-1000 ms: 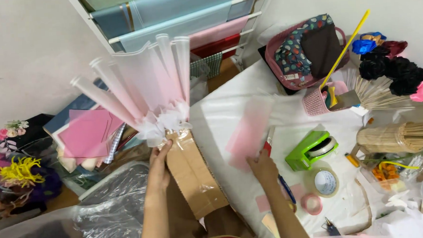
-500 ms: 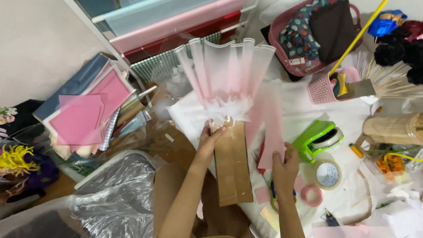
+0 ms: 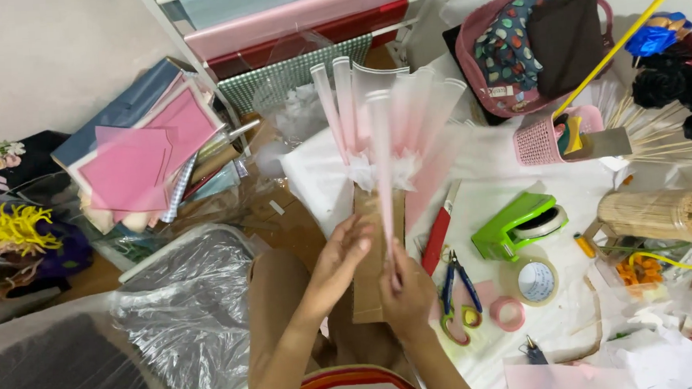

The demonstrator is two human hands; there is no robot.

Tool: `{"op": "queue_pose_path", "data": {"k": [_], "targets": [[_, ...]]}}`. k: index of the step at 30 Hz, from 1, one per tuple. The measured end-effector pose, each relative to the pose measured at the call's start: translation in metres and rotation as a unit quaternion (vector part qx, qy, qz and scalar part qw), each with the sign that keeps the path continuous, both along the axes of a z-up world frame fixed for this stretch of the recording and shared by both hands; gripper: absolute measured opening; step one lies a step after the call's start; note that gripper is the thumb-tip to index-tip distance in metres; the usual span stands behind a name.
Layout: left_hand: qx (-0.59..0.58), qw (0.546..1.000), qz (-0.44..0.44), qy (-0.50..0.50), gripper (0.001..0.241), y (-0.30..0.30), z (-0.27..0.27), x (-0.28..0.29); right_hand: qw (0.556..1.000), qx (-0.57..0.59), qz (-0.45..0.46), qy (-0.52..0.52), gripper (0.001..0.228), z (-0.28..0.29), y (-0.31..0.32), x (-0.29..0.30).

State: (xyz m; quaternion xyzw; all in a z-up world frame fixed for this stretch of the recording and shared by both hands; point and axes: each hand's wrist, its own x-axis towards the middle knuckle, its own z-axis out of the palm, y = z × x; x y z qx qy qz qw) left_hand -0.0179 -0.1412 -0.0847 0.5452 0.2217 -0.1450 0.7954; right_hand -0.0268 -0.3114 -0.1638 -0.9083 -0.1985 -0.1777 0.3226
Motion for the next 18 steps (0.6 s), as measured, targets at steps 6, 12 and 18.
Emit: {"op": "queue_pose_path", "data": {"k": [6,12,18], "targets": [[-0.069,0.952,0.238,0.177,0.049,0.0,-0.033,-0.013,0.973,-0.064,0.211,0.065,0.041,0.015,0.047,-0.011],[-0.017,0.945,0.303,0.123,0.049,0.011,-0.125,0.001,0.993,-0.054,-0.022,0.107,0.039,0.0,0.025,0.028],[0.113,0.94,0.314,0.067,0.049,-0.006,-0.212,0.025,0.955,-0.115,-0.107,0.253,0.105,-0.051,0.038,0.062]]}}
